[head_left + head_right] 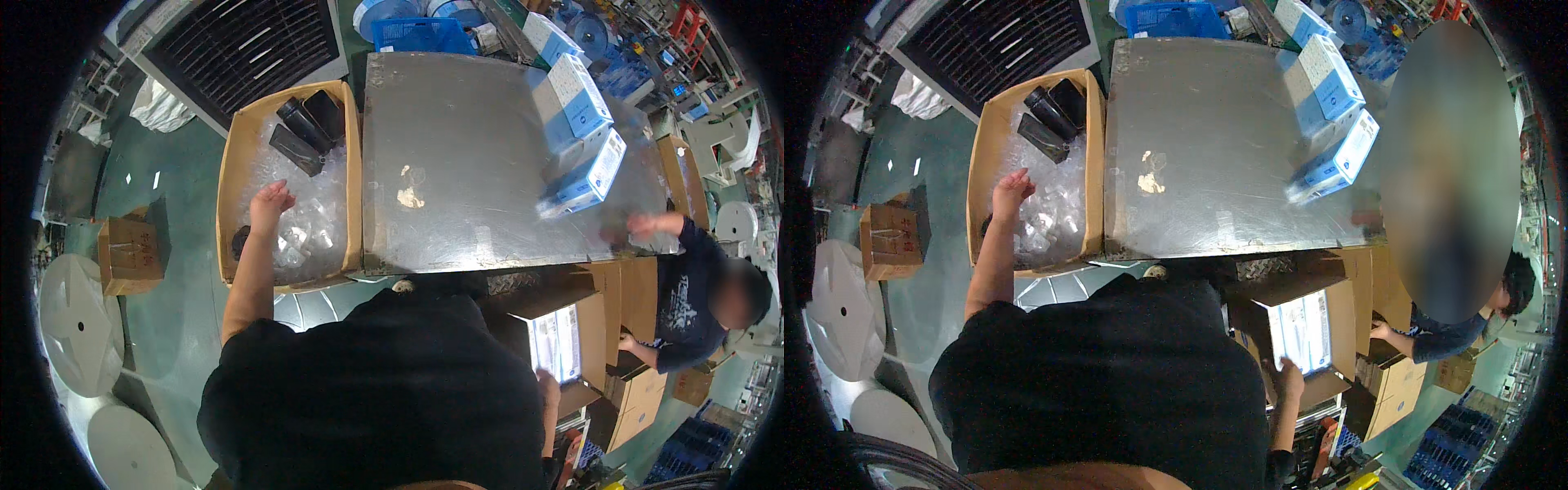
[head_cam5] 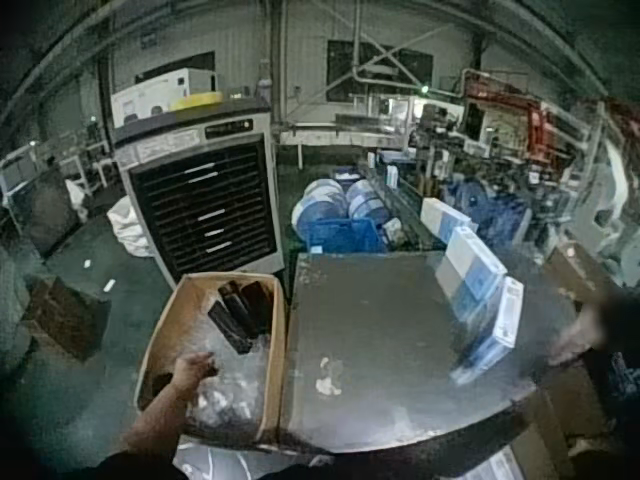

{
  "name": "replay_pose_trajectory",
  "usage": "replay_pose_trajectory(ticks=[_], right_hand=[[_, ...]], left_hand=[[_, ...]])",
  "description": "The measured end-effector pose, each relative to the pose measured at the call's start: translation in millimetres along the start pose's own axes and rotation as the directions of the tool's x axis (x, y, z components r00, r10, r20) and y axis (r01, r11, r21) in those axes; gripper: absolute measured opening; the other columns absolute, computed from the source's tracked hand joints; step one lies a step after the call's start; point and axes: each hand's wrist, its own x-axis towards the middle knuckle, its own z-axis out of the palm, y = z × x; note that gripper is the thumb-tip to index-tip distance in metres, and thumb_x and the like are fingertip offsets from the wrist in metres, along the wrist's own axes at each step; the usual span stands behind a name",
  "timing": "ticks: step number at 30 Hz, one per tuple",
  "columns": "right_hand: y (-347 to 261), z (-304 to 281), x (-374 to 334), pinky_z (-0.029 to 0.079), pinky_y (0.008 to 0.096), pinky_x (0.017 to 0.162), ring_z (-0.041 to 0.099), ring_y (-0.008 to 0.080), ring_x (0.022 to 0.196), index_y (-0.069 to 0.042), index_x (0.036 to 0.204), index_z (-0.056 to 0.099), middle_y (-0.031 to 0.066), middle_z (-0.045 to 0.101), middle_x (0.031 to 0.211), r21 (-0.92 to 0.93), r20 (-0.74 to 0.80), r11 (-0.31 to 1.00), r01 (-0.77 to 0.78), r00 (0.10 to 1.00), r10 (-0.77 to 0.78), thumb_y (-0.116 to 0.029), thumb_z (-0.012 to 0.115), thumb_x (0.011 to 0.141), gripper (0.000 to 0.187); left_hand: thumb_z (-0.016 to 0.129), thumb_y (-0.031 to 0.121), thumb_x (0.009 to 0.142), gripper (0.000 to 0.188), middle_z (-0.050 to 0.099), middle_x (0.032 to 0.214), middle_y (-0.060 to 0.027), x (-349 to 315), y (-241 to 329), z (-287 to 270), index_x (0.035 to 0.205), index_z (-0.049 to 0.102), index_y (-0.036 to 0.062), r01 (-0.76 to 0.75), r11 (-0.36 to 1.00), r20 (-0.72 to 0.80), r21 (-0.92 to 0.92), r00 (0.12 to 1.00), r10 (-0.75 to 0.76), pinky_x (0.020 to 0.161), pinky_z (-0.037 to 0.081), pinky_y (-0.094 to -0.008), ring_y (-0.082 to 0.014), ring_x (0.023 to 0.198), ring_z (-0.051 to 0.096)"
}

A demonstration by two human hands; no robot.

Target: The person packs boxes by folding cardboard, placing blue and white product boxes inside, and feeding the packed boxes into a taping machine.

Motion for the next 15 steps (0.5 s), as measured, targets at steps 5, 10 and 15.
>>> replay_pose_trajectory(ticks=[5, 10, 15], right_hand=[[-142.6, -62.0, 26.9, 0.048, 0.0356, 0.064, 0.061, 0.0276, 0.069, 0.001, 0.077, 0.066, 0.0127, 0.063, 0.072, 0.331, -0.449, 0.913, 0.237, 0.891, -0.069, -0.022, 0.074, 0.082, 0.025], [-209.9, -79.5, 33.7, 0.048, 0.0264, 0.064, 0.055, 0.0126, 0.068, 0.002, 0.108, 0.057, 0.0084, 0.063, 0.080, 0.987, 0.106, -0.058, -0.148, 0.888, -0.446, -0.035, 0.056, 0.096, 0.039], [-139.1, -41.0, 20.1, 0.044, 0.0236, 0.058, 0.050, 0.0095, 0.059, -0.003, 0.088, 0.060, 0.0019, 0.063, 0.072, 0.729, -0.471, 0.462, 0.505, 0.860, -0.197, -0.009, 0.069, 0.086, 0.011]], left_hand=[[0.060, 0.006, 0.091, 0.028, 0.063, 0.090, -0.0075, -50.1, 56.0, 147.6, 0.117, 0.056, -0.0030, 0.003, 0.982, 0.364, -0.187, 0.929, 0.067, 0.076, 0.055, -0.0324, -0.0165, 0.080, 0.064], [0.060, 0.005, 0.092, 0.017, 0.065, 0.090, -0.0075, -149.9, 53.1, 308.3, 0.108, 0.062, -0.0016, -0.003, 0.993, 0.826, -0.121, 0.554, 0.102, 0.075, 0.054, -0.0299, -0.0156, 0.080, 0.066], [0.060, 0.002, 0.091, 0.023, 0.063, 0.099, -0.0085, -227.0, 25.1, 385.1, 0.113, 0.060, -0.0025, 0.002, 0.989, 0.912, 0.148, 0.386, -0.137, 0.073, 0.053, -0.0254, -0.0118, 0.081, 0.063]])
